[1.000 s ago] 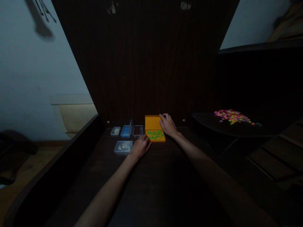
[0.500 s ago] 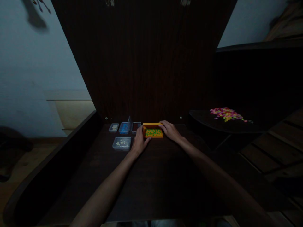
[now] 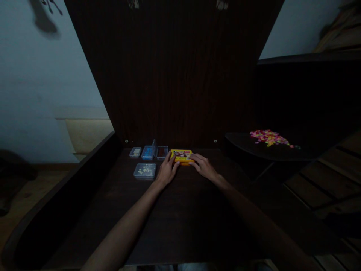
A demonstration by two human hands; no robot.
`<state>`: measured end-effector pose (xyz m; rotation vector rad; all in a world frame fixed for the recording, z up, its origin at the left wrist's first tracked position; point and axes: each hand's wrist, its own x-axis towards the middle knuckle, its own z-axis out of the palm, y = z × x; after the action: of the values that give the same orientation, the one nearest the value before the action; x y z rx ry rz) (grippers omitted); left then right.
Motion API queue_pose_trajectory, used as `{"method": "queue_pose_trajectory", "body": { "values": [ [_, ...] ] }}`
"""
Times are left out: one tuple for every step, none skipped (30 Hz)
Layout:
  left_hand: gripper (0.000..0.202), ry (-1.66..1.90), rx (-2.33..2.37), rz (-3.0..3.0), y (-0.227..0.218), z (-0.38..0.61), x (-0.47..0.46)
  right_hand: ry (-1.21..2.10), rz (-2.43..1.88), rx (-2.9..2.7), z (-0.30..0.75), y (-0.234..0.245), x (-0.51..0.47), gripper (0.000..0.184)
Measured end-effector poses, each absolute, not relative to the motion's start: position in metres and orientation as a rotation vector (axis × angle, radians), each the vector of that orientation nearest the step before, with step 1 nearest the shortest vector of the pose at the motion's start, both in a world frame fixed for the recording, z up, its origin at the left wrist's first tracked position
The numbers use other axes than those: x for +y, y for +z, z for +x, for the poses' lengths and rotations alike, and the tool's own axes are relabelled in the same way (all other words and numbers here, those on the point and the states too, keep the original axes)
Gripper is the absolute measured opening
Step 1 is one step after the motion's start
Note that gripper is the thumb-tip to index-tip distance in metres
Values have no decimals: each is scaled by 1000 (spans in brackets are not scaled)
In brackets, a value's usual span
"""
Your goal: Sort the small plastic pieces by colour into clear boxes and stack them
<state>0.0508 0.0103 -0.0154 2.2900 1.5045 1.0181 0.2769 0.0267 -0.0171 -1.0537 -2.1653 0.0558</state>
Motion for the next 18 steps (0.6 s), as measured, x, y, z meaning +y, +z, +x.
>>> {"method": "queue_pose_trajectory", "body": {
  "values": [
    [43,999,1511,2298,-15,51,10,52,-1059,-2168,277,-18,26,27],
    [42,978,1522,2303,-15,51,10,49,-1070,-2172,278,-19,26,27],
    [41,955,1532,2311,-15,51,11,47,-1083,-2176,279,-20,25,26],
    [41,933,1538,2322,-16,50,11,46,-1096,-2180,279,-21,25,26],
    [40,917,1542,2336,-17,49,12,44,-1106,-2183,280,-22,25,26],
    [40,910,1541,2354,-18,49,14,41,-1112,-2187,280,-23,24,27],
    [39,910,1536,2374,-19,48,15,35,-1118,-2192,280,-23,24,28],
    [37,915,1528,2395,-20,47,16,23,-1128,-2197,279,-23,24,29],
    [36,922,1518,2418,-21,47,18,5,-1142,-2200,279,-23,23,29],
    [35,928,1507,2441,-22,47,19,-18,-1159,-2203,278,-23,23,29],
    [34,931,1493,2467,-23,47,21,-46,-1181,-2206,278,-22,22,29],
    [34,931,1477,2494,-24,48,22,-76,-1206,-2208,277,-21,22,28],
    [33,929,1460,2521,-24,49,23,-105,-1231,-2208,277,-20,22,27],
    [33,924,1445,2544,-23,51,24,-130,-1254,-2208,277,-18,21,26],
    [32,914,1435,2564,-22,53,25,-153,-1276,-2208,278,-17,21,25],
    [31,896,1430,2582,-21,55,26,-175,-1297,-2207,279,-16,21,24],
    [30,872,1429,2600,-20,58,27,-194,-1317,-2207,280,-15,22,24],
    [29,841,1429,2620,-18,60,28,-211,-1337,-2208,281,-15,22,24]
  ]
}}
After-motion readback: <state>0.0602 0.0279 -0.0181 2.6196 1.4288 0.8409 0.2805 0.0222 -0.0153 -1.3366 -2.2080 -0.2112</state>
